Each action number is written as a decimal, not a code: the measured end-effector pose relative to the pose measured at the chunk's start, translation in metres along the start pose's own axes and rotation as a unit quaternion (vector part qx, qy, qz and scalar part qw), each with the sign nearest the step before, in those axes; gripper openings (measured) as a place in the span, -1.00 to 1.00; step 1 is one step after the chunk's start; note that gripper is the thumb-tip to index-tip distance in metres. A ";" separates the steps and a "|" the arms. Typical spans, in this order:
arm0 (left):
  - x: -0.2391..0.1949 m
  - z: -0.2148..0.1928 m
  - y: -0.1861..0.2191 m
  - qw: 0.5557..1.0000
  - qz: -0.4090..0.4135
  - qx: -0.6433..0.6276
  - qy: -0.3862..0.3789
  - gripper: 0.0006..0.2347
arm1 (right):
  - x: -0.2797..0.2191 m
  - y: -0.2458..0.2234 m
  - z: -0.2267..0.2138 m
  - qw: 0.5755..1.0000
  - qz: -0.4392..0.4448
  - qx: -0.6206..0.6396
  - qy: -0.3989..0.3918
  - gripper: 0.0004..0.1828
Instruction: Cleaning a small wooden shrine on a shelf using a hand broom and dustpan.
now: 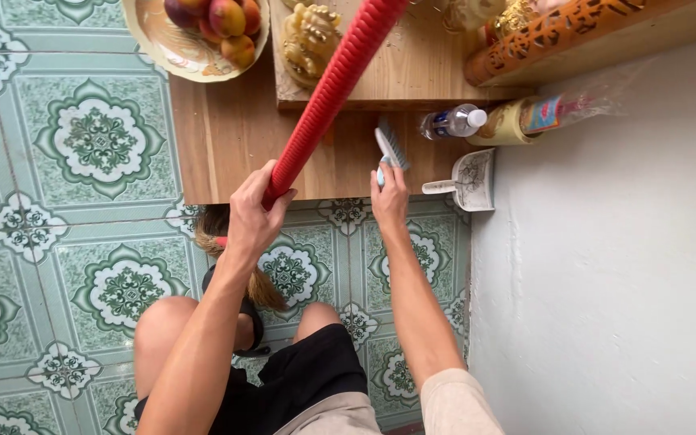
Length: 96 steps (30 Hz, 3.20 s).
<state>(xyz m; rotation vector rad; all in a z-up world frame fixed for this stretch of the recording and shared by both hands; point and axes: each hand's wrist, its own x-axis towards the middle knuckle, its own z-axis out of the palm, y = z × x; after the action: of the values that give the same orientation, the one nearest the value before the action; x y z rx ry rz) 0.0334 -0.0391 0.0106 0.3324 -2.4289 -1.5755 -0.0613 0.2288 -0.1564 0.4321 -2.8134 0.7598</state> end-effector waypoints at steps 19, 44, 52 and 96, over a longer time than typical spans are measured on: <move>-0.009 -0.025 -0.002 0.999 0.027 -0.014 -0.022 -0.56 | -0.074 -0.061 0.007 0.982 0.154 0.054 -0.092 -0.70; -0.045 -0.052 -0.073 0.945 -0.056 0.304 -0.103 -0.70 | -0.082 -0.187 0.105 0.954 0.067 0.271 -0.104 -0.76; -0.056 -0.052 -0.074 0.931 -0.061 0.341 -0.113 -0.67 | -0.071 -0.232 0.101 0.881 0.081 0.413 -0.217 -0.64; -0.004 0.010 -0.003 0.902 0.096 0.207 -0.367 -0.66 | -0.048 -0.047 -0.050 0.741 0.335 0.536 0.229 -0.68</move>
<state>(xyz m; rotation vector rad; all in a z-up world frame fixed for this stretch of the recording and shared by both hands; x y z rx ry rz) 0.0344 -0.0301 0.0036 -0.5334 -3.2267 -1.2177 0.0051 0.2266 -0.1048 -0.6312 -1.7269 2.2292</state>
